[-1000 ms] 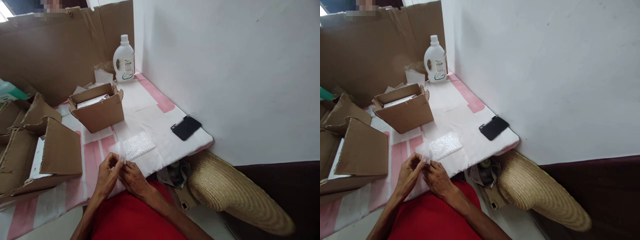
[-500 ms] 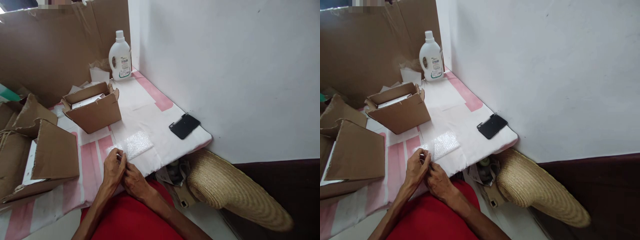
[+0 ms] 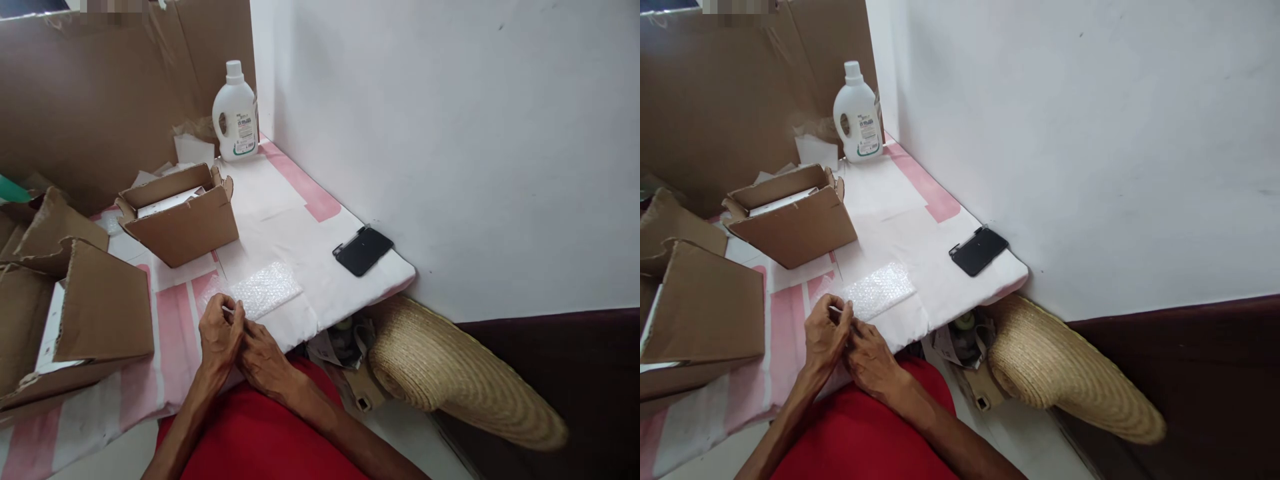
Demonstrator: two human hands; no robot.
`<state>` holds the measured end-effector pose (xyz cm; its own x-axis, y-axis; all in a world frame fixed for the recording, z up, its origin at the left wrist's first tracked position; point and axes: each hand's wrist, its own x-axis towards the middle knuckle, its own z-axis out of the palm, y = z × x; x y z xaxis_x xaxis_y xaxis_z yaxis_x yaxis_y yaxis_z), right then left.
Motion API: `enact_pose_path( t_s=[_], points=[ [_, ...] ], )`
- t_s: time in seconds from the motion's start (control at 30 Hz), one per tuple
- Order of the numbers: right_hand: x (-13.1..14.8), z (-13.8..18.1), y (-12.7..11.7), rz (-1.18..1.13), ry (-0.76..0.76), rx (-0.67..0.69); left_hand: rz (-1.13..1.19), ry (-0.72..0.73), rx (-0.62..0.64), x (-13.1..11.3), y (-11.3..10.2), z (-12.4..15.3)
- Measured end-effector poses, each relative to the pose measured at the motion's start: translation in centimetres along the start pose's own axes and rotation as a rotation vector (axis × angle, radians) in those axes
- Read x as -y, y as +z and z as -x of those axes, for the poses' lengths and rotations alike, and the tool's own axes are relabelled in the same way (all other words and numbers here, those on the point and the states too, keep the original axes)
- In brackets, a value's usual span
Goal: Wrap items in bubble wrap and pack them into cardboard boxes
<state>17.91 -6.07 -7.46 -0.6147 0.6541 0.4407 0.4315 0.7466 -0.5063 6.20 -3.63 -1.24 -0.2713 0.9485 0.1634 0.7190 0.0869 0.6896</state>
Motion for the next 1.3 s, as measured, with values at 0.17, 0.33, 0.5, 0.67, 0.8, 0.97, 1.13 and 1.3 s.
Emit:
enact_pose_path(
  t_s=[0.17, 0.33, 0.5, 0.67, 0.8, 0.97, 1.13, 1.3],
  points=[
    [-0.2, 0.5, 0.8, 0.060, -0.009, 0.001, -0.068, 0.046, 0.149, 0.5, 0.6, -0.4],
    [-0.4, 0.9, 1.5, 0.083, -0.027, 0.022, -0.114, 0.066, 0.280, 0.7, 0.5, -0.7],
    [-0.4, 1.0, 1.6, 0.040, -0.038, -0.023, -0.115, 0.095, 0.310, 1.3, 0.5, -0.5],
    [0.1, 1.2, -1.4, 0.011, -0.072, -0.044, -0.054, 0.162, 0.308, 2.0, 0.1, -0.3],
    [0.2, 0.5, -4.9, -0.111, 0.016, -0.180, 0.001, 0.228, 0.318, 2.4, -0.2, 0.6],
    [-1.9, -1.1, -4.8, -0.061, 0.112, -0.158, -0.020, 0.325, 0.270, 3.4, 0.2, 2.3],
    [-2.9, -0.9, -2.9, 0.021, 0.153, -0.064, 0.024, 0.382, 0.269, 3.8, -0.4, 2.8],
    [-2.4, -0.7, -2.6, 0.093, 0.171, -0.041, 0.060, 0.050, 0.005, 3.7, -3.9, 2.5]
  ],
)
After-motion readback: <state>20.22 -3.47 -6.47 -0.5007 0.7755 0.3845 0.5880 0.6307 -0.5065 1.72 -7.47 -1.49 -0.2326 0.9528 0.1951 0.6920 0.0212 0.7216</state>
